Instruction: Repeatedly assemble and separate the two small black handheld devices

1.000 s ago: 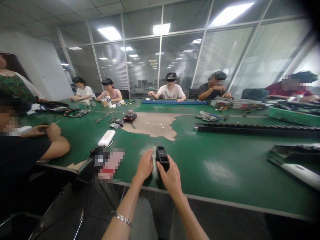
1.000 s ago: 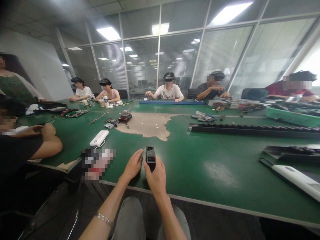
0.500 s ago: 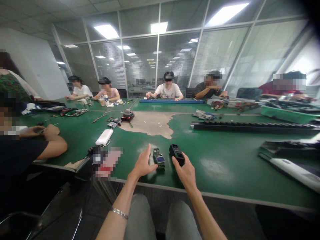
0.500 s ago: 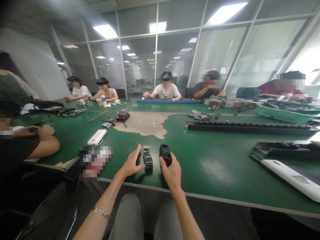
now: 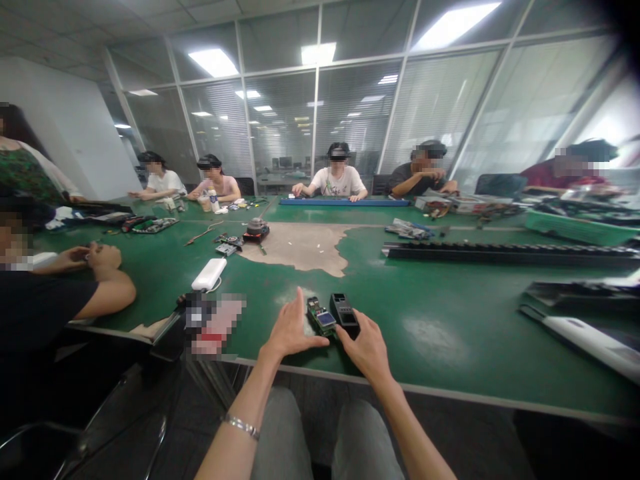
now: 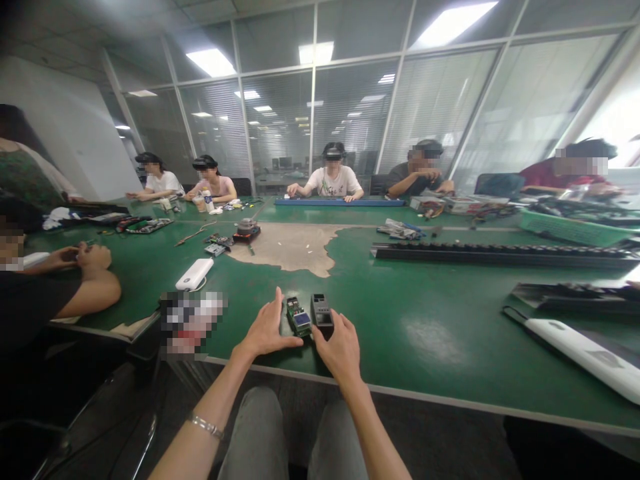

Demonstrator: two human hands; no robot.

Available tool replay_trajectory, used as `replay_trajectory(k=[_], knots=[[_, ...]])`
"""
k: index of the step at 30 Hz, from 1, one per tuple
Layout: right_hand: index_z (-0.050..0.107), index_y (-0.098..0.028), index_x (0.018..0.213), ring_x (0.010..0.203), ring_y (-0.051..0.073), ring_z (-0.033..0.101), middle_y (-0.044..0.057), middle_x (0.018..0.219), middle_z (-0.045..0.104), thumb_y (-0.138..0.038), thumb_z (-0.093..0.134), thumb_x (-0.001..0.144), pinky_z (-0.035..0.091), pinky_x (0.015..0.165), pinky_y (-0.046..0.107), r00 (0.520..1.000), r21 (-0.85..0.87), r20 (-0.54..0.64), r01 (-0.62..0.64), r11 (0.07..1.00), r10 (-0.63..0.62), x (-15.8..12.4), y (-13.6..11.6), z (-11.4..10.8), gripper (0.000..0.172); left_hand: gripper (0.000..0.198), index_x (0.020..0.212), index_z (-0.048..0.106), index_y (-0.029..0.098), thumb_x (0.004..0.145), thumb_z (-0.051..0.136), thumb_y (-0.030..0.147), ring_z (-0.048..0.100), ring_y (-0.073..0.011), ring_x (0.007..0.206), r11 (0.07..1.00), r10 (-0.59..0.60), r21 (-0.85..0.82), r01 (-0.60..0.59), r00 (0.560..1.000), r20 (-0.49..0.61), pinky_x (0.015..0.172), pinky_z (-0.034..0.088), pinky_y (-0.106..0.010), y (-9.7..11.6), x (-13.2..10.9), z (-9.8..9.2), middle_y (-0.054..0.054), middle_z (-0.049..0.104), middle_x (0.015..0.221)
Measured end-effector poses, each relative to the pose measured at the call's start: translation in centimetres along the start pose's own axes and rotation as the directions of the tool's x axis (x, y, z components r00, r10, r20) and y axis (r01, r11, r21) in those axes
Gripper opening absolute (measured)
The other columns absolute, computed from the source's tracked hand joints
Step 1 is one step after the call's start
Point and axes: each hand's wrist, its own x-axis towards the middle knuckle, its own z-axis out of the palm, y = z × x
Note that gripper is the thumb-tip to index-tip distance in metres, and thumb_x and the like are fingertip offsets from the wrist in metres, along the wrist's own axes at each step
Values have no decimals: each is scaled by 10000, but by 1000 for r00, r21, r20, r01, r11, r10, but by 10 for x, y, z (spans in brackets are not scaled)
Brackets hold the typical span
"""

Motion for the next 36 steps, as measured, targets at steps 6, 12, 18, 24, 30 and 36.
replay_trajectory(k=[6,12,18,24,30,36], knots=[[547,-159,1209,1108,275,542,129,1137,629,-477,556,777,409,945,433,995,-89,76,76,993,-70,-1,-9,-1,537,1284,1462,-160,144,620,754,469,359,-353,1324,999,-9,-43,8,1000,-7,1077,283,-518,-4,0,0,-208,337,1463],[555,-178,1186,1032,253,573,96,1088,647,-489,524,808,438,896,377,998,-80,60,37,996,-32,-2,-13,-5,490,1296,1464,-153,145,593,771,400,347,-350,1328,997,-19,-78,19,1000,7,1074,291,-511,-6,-1,-3,-199,329,1471],[486,-116,1281,1052,292,567,153,1152,615,-495,536,784,445,901,406,996,-114,11,-89,989,91,-6,-3,-3,627,1270,1465,-152,142,585,748,312,352,-350,1324,996,-8,-84,8,1000,4,1073,291,-513,-5,-1,-2,-192,335,1470],[420,-64,1342,1113,308,535,189,1228,569,-519,532,779,429,945,420,996,-117,-7,-93,989,93,-7,1,2,733,1258,1467,-147,138,583,736,291,346,-351,1325,995,-10,-96,11,1000,13,1080,283,-510,-4,-1,-5,-189,332,1472],[392,-24,1357,1209,317,457,221,1303,509,-564,545,767,368,1012,443,996,-141,-84,-1,990,-11,-8,-4,-3,814,1126,1483,-81,183,604,620,140,233,-325,1394,976,13,-216,-13,1000,-5,1130,208,-499,-14,-2,-1,-150,226,1529],[425,-58,1347,1086,300,539,196,1165,602,-519,504,816,417,930,427,997,-187,-26,-82,979,79,-11,-10,-9,707,919,1490,1,215,702,443,46,240,-254,1405,894,-218,-443,74,934,-283,1125,285,-444,-43,3,22,-108,92,1564]])
